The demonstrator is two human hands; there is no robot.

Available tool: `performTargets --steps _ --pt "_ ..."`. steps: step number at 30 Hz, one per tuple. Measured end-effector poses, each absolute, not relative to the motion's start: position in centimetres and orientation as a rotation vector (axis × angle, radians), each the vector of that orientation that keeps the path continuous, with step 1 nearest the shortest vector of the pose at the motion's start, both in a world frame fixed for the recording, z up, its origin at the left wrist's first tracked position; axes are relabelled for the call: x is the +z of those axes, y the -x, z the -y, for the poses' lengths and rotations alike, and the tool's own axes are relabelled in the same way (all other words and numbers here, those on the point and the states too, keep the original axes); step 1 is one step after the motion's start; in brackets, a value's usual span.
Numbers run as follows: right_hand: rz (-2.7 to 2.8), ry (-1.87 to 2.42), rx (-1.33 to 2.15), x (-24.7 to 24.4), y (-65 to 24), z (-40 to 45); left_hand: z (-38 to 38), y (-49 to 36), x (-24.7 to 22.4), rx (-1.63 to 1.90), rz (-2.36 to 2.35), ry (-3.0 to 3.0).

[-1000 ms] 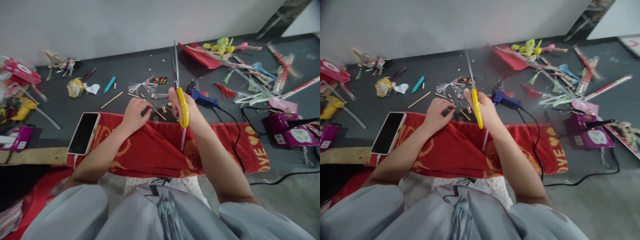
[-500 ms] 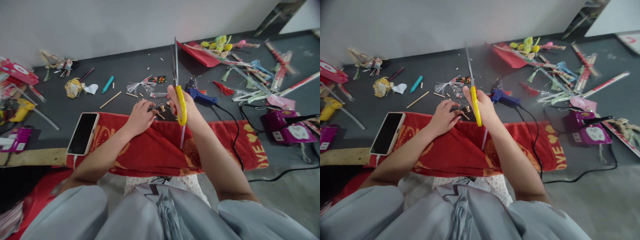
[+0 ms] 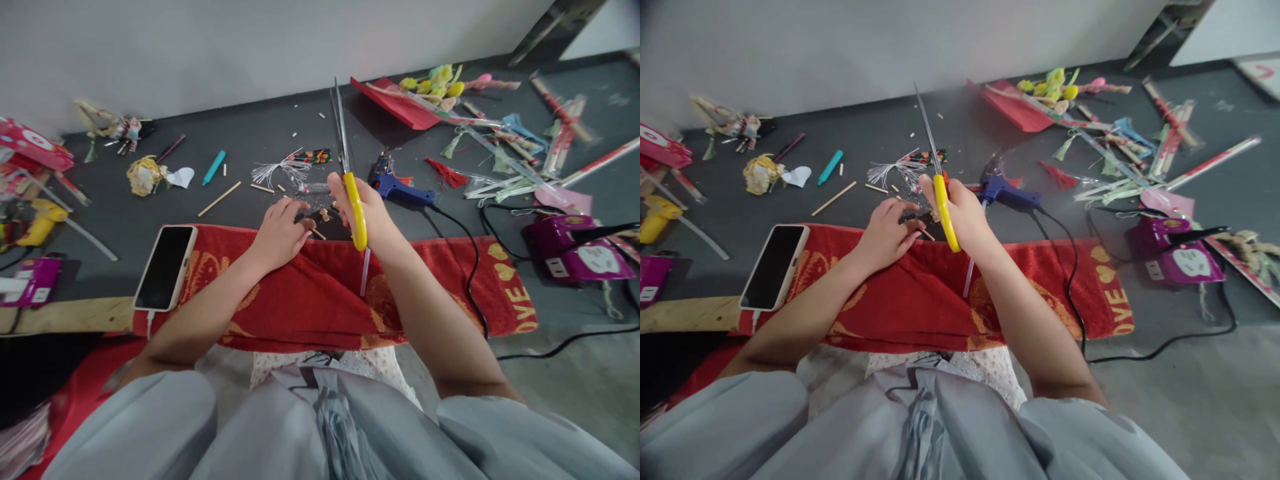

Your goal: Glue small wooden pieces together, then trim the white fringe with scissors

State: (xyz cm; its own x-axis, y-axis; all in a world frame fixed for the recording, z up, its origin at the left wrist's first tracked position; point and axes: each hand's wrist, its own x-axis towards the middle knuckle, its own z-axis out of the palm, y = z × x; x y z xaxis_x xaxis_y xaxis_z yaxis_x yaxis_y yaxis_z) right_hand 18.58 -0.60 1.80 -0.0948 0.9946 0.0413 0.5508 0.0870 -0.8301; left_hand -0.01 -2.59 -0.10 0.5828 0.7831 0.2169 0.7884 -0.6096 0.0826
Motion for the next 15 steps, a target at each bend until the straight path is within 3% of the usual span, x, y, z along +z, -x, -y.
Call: performTargets --steps 11,15 --pt "1.660 1.611 0.962 3.2 -18.4 1.1 2.6 0.0 0.0 -0.384 1.318 2.795" --pt "1.719 1.619 0.940 3.7 -18.5 1.3 2.3 0.1 -0.4 -0.567 1.377 2.797"
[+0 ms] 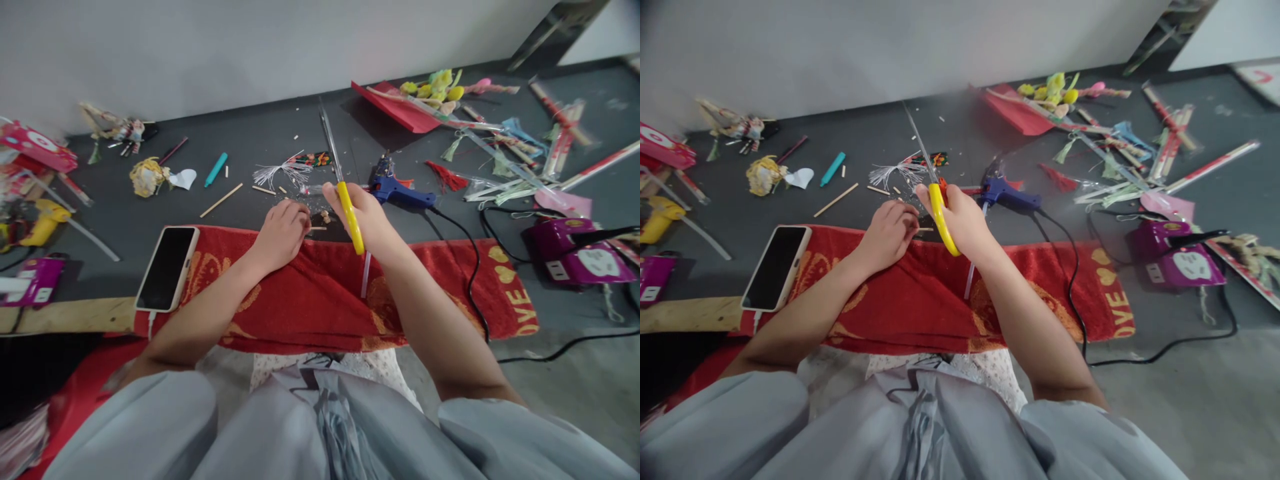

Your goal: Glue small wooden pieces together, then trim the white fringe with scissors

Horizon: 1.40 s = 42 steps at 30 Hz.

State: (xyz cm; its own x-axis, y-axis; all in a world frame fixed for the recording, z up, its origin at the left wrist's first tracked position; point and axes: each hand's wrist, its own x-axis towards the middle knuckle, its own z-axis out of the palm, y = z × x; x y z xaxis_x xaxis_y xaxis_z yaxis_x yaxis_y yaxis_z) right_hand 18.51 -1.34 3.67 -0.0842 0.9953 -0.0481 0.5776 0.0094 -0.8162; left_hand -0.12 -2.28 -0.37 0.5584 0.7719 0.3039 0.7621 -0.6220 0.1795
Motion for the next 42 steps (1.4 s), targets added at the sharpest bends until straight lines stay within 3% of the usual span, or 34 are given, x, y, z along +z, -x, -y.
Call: performTargets --steps 7,11,42 --pt "1.949 1.664 0.848 4.1 -18.3 2.4 0.1 1.6 -1.4 1.256 -1.535 -1.938" --pt "2.064 1.671 0.632 3.8 -18.1 2.8 -0.3 2.0 -1.2 1.439 -1.499 -1.740" --pt "2.220 1.709 0.573 4.5 -18.1 3.0 1.7 1.3 0.7 1.423 -1.366 -2.080"
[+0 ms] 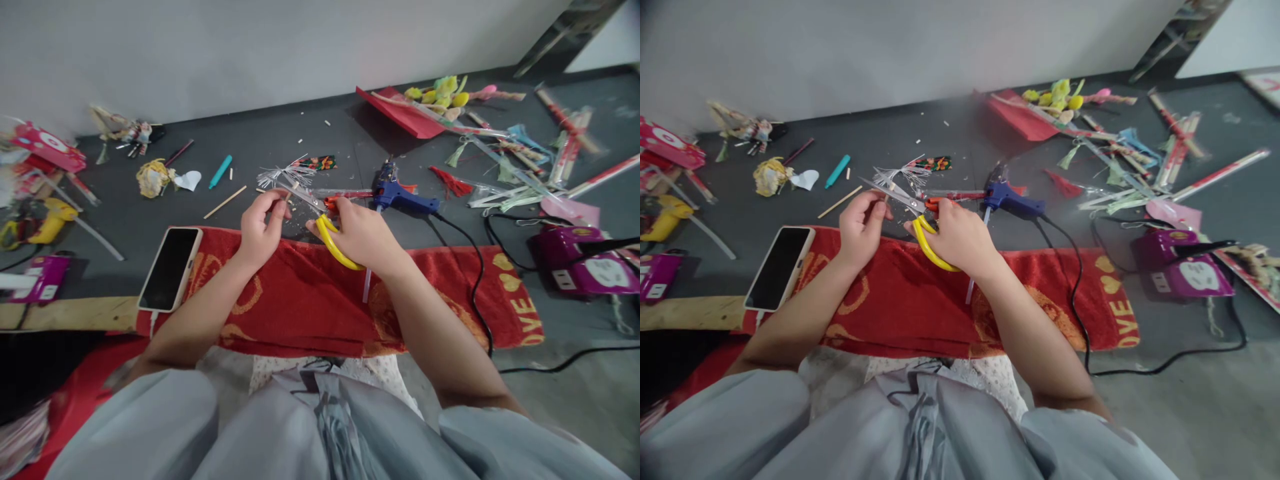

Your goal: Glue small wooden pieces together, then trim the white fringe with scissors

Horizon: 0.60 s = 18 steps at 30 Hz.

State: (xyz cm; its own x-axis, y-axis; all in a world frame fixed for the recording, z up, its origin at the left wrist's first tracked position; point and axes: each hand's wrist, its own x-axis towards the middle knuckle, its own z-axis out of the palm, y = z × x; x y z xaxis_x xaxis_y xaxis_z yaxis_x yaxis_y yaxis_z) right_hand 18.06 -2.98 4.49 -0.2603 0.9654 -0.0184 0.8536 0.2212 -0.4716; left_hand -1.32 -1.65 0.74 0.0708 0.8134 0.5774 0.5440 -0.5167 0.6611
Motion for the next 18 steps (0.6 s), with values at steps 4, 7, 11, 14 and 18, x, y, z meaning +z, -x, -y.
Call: performTargets --steps 4,7,11,14,18 --pt "2.231 1.701 0.570 4.44 -18.10 2.97 1.48 1.47 0.61 1.436 -1.365 -2.112" --pt "2.233 1.692 0.577 4.36 -18.09 3.00 1.48 1.48 0.56 1.447 -1.349 -2.112" --pt "2.232 1.694 0.557 4.34 -17.98 3.04 1.41 1.62 0.42 1.454 -1.355 -2.146" --pt "2.234 1.712 0.528 4.34 -17.90 3.05 1.24 1.83 0.21 1.462 -1.381 -2.159" --pt "2.239 1.733 0.478 4.37 -17.92 3.04 1.08 2.01 0.12 1.489 -1.388 -2.149"
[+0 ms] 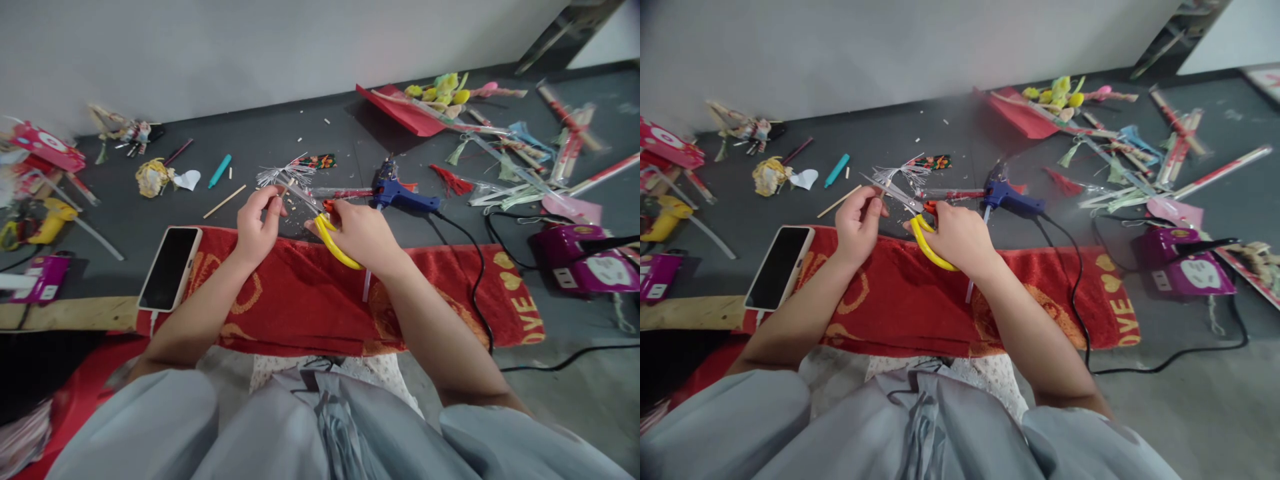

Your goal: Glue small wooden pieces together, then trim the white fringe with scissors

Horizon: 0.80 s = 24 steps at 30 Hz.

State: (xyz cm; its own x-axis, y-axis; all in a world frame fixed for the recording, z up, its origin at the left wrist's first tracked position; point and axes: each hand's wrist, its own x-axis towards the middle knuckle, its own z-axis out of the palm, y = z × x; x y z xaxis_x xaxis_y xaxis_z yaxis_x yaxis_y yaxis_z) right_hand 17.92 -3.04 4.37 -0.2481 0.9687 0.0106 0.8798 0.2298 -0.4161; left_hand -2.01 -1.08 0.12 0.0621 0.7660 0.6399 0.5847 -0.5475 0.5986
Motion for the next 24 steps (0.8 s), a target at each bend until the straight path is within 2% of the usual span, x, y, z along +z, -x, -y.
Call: performTargets --steps 5,14,19,24 --pt "2.214 1.755 0.558 4.6 -17.8 3.1 1.1 1.8 0.4 1.492 -1.328 -2.055" --pt "1.981 1.703 0.850 4.3 -17.4 2.6 0.7 1.3 -0.3 1.448 -1.167 -1.490" --pt "1.833 1.534 1.146 3.6 -16.5 2.7 2.4 0.2 -1.6 1.198 -0.967 -1.632" --pt "1.880 1.438 1.167 2.9 -15.5 2.8 4.3 -0.8 -2.0 1.047 -0.968 -1.772"
